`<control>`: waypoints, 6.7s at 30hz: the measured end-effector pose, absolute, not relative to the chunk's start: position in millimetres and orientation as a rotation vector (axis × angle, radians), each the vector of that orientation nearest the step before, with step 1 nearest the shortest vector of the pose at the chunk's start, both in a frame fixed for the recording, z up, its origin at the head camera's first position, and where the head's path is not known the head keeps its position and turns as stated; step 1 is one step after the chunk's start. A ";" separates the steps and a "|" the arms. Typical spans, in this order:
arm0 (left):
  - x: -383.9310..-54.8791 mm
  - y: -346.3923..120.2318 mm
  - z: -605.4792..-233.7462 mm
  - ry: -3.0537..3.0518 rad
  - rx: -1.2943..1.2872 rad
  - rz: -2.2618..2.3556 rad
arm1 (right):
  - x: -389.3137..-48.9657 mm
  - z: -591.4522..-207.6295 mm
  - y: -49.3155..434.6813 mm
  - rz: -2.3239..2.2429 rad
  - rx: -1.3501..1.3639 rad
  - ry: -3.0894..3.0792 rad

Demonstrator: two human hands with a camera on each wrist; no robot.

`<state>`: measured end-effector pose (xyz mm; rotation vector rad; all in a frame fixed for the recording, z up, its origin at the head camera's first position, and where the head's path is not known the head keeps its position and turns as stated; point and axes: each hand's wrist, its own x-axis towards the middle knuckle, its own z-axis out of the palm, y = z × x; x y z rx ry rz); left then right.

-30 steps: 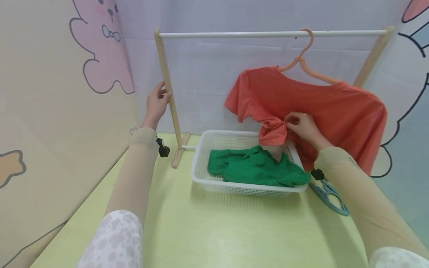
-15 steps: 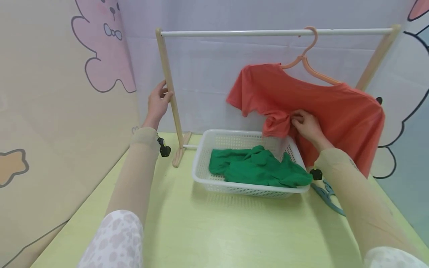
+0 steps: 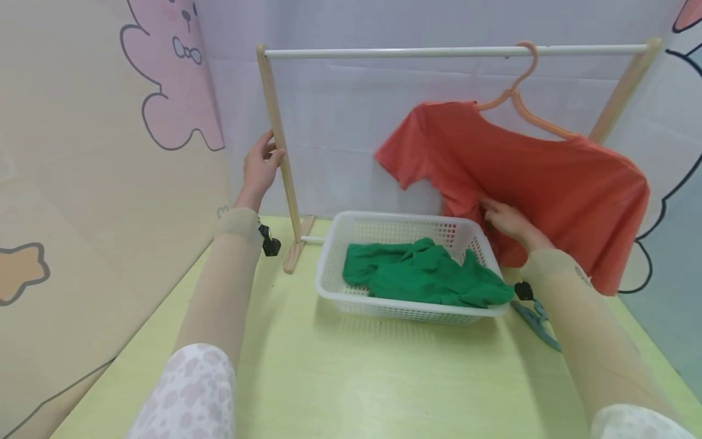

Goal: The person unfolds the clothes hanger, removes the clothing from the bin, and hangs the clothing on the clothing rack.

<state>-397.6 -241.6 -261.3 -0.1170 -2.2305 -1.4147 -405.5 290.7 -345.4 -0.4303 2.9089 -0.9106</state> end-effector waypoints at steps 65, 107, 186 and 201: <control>-394.7 -237.0 -259.7 -2.235 -0.122 -1.397 | -281.3 -387.0 335.4 -0.988 -0.673 3.135; -393.6 -236.3 -260.8 -2.251 -0.097 -1.359 | -243.9 -422.0 393.1 -0.767 -0.667 2.945; -392.2 -234.1 -258.5 -2.257 -0.083 -1.382 | -243.3 -305.6 354.9 -0.943 -0.727 3.293; -391.3 -232.8 -258.0 -2.268 -0.071 -1.366 | -248.0 -279.2 305.9 -1.338 -0.748 3.331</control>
